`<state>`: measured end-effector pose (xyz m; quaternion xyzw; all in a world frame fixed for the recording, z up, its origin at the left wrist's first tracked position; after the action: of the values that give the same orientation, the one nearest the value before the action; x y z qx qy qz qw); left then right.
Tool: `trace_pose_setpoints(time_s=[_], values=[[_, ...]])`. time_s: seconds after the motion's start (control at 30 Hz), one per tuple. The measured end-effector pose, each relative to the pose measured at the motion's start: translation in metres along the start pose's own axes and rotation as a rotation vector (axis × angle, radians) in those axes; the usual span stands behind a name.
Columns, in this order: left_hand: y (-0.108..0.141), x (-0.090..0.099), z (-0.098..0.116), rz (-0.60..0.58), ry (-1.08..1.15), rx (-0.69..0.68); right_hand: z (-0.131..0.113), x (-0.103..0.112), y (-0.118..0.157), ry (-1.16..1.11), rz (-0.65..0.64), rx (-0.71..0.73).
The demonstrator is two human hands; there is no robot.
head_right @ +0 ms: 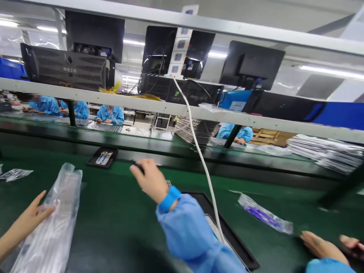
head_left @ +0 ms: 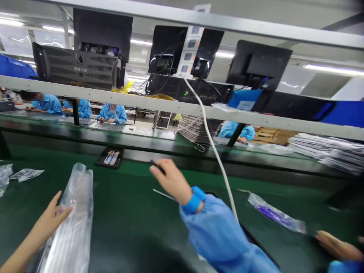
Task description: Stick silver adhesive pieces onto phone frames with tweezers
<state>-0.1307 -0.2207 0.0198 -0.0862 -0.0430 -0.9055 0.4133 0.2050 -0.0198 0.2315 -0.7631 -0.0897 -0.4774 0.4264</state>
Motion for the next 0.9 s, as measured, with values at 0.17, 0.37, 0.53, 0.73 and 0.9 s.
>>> trace_pose_setpoints(time_s=[0.17, 0.37, 0.53, 0.73, 0.9], values=[[-0.042, 0.010, 0.018, 0.128, -0.654, -0.378, 0.061, 0.097, -0.061, 0.211, 0.580, 0.079], [-0.060, -0.050, 0.177, 0.076, -0.526, -0.964, 0.077, 0.122, -0.145, 0.484, 0.624, 0.183], [-0.072, -0.097, 0.321, 0.241, -0.340, -1.226, 0.076, 0.132, -0.222, 0.507, 0.391, 0.153], [-0.114, -0.121, 0.434, 0.343, -0.318, -1.191, 0.082, 0.114, -0.292, 0.606, -0.215, 0.048], [-0.152, -0.144, 0.479, 0.212, -0.652, -0.815, 0.088, 0.113, -0.305, 0.713, -0.238, 0.096]])
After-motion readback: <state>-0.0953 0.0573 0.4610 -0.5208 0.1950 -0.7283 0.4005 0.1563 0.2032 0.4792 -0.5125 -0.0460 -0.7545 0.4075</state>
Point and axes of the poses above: each hand's wrist, its own y-axis away from the middle knuckle, its own x-axis out of the back of the hand, z = x × y, the point moved 6 cm from there along -y, towards the middle knuckle, and after that the axes turned 14 degrees about y, right-handed, at the moved point
